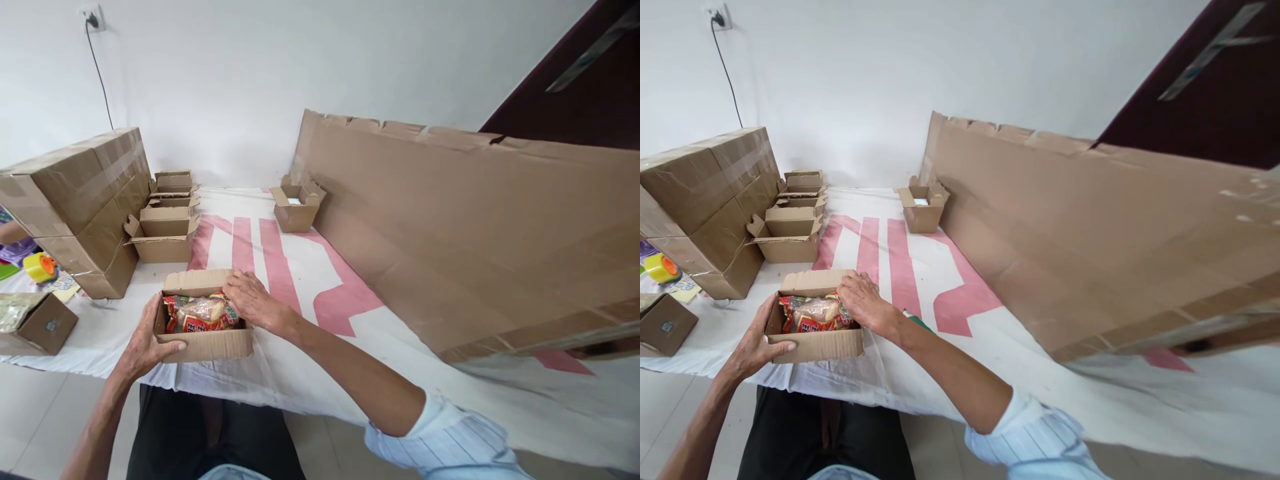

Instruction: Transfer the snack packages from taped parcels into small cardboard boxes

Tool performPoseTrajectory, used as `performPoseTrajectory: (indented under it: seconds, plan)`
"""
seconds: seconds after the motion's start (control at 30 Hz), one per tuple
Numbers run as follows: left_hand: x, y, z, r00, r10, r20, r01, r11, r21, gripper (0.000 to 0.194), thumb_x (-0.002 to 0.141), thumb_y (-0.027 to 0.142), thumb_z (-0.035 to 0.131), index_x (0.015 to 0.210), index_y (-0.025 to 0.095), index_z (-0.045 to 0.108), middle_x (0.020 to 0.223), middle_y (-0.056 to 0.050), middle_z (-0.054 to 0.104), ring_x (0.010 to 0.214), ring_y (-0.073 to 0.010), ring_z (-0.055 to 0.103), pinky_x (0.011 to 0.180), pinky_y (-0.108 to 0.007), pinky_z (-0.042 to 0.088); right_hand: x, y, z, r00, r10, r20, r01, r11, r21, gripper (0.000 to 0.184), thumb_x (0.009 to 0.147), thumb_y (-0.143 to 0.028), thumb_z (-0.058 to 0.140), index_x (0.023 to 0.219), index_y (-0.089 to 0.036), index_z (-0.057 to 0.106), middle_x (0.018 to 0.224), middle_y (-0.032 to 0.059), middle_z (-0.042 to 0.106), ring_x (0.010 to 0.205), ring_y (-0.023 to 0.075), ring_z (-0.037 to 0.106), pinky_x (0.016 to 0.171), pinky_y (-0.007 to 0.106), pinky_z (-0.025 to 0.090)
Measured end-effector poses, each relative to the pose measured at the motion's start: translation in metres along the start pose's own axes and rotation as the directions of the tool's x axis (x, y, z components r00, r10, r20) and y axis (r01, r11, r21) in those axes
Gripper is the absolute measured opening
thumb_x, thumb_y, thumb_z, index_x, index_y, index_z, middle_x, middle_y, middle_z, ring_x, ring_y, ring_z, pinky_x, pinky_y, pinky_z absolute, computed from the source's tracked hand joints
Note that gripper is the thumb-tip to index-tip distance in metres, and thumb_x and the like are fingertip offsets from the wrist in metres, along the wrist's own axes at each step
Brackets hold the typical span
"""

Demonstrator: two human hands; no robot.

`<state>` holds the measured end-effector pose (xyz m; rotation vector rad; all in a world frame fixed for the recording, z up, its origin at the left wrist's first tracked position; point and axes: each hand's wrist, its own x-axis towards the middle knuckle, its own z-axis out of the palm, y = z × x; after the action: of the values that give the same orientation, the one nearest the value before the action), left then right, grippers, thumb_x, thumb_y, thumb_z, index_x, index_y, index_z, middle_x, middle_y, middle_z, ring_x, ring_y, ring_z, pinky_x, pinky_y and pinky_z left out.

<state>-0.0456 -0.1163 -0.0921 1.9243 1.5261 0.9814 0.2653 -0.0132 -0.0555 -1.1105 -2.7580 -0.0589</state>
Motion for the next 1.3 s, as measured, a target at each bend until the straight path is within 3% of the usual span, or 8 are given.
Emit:
performPoseTrajectory:
  seconds: [0.2, 0.37, 0.5, 0.63, 0.87, 1.0, 1.17, 1.3]
  plan:
    - [-0.001, 0.005, 0.002, 0.999, -0.024, -0.027, 0.023, 0.999, -0.028, 0.126, 0.076, 0.070, 0.094, 0.177, 0.026, 0.034, 0.178, -0.021, 0.038, 0.168, -0.0477, 0.034, 0.139, -0.066, 0.029, 0.007, -0.002, 0.000, 0.998, -0.005, -0.062, 0.007, 0.999, 0.043, 0.018, 0.102, -0.010, 0.063, 0.099, -0.019, 0.078, 0.110, 0.0142, 0.075, 0.111, 0.0313, 0.060, 0.093, 0.045, 0.043]
    - [0.002, 0.006, 0.007, 0.995, -0.062, -0.079, 0.057, 0.997, -0.059, 0.132, 0.067, 0.070, 0.099, 0.174, 0.023, 0.038, 0.173, -0.021, 0.043, 0.166, -0.0505, 0.036, 0.138, -0.067, 0.030, 0.006, -0.016, -0.013, 0.987, -0.016, -0.162, 0.028, 0.997, 0.070, 0.022, 0.100, -0.007, 0.060, 0.106, -0.020, 0.077, 0.112, 0.0149, 0.075, 0.108, 0.0326, 0.061, 0.090, 0.045, 0.045]
    - [0.006, 0.010, 0.010, 0.994, -0.071, -0.085, 0.067, 0.996, -0.051, 0.137, 0.061, 0.067, 0.102, 0.173, 0.021, 0.038, 0.175, -0.023, 0.040, 0.166, -0.0506, 0.036, 0.138, -0.066, 0.028, 0.008, -0.031, -0.017, 0.988, -0.020, -0.152, 0.024, 0.999, 0.026, 0.029, 0.097, 0.000, 0.055, 0.108, -0.019, 0.074, 0.108, 0.0151, 0.077, 0.107, 0.0323, 0.064, 0.094, 0.044, 0.046]
    - [0.008, 0.017, 0.005, 0.994, -0.085, -0.071, 0.081, 0.995, -0.055, 0.130, 0.059, 0.060, 0.104, 0.169, 0.022, 0.045, 0.171, -0.021, 0.046, 0.163, -0.0505, 0.041, 0.137, -0.066, 0.033, 0.005, -0.032, -0.018, 0.988, -0.061, -0.141, 0.083, 0.984, 0.155, 0.023, 0.097, -0.001, 0.057, 0.103, -0.020, 0.070, 0.102, 0.0104, 0.077, 0.098, 0.0269, 0.066, 0.087, 0.037, 0.047]
    - [0.010, 0.023, -0.002, 0.994, -0.105, -0.031, 0.105, 0.994, -0.025, 0.126, 0.053, 0.050, 0.107, 0.164, 0.024, 0.051, 0.165, -0.019, 0.053, 0.158, -0.0509, 0.047, 0.134, -0.066, 0.038, -0.013, -0.024, -0.017, 0.981, 0.074, -0.177, -0.006, 0.934, 0.358, 0.021, 0.098, -0.003, 0.056, 0.096, -0.023, 0.064, 0.095, 0.0033, 0.074, 0.088, 0.0206, 0.067, 0.075, 0.031, 0.041]
    - [0.012, 0.024, -0.001, 0.989, -0.148, 0.009, 0.148, 0.989, -0.001, 0.123, 0.056, 0.045, 0.106, 0.164, 0.024, 0.051, 0.164, -0.019, 0.055, 0.156, -0.0494, 0.050, 0.132, -0.066, 0.039, -0.014, -0.023, -0.016, 0.940, 0.145, -0.308, 0.010, 0.892, 0.452, 0.019, 0.102, -0.009, 0.052, 0.098, -0.024, 0.064, 0.093, 0.0029, 0.073, 0.085, 0.0204, 0.066, 0.082, 0.032, 0.047]
    - [0.015, 0.024, -0.003, 0.989, -0.146, 0.037, 0.146, 0.989, 0.018, 0.123, 0.053, 0.042, 0.106, 0.162, 0.026, 0.053, 0.158, -0.016, 0.061, 0.150, -0.0486, 0.057, 0.126, -0.064, 0.047, -0.011, -0.022, -0.018, 0.942, 0.161, -0.294, 0.024, 0.842, 0.539, 0.018, 0.097, -0.010, 0.052, 0.092, -0.025, 0.060, 0.088, 0.0027, 0.071, 0.082, 0.0213, 0.064, 0.079, 0.033, 0.048]
    - [0.017, 0.026, -0.007, 0.987, -0.158, 0.041, 0.160, 0.987, -0.030, 0.120, 0.053, 0.045, 0.107, 0.159, 0.025, 0.054, 0.152, -0.016, 0.066, 0.143, -0.0452, 0.063, 0.122, -0.062, 0.052, -0.018, -0.020, -0.028, 0.875, 0.252, -0.414, 0.122, 0.713, 0.691, 0.012, 0.099, -0.021, 0.054, 0.092, -0.025, 0.063, 0.089, 0.0014, 0.070, 0.082, 0.0197, 0.064, 0.080, 0.033, 0.050]
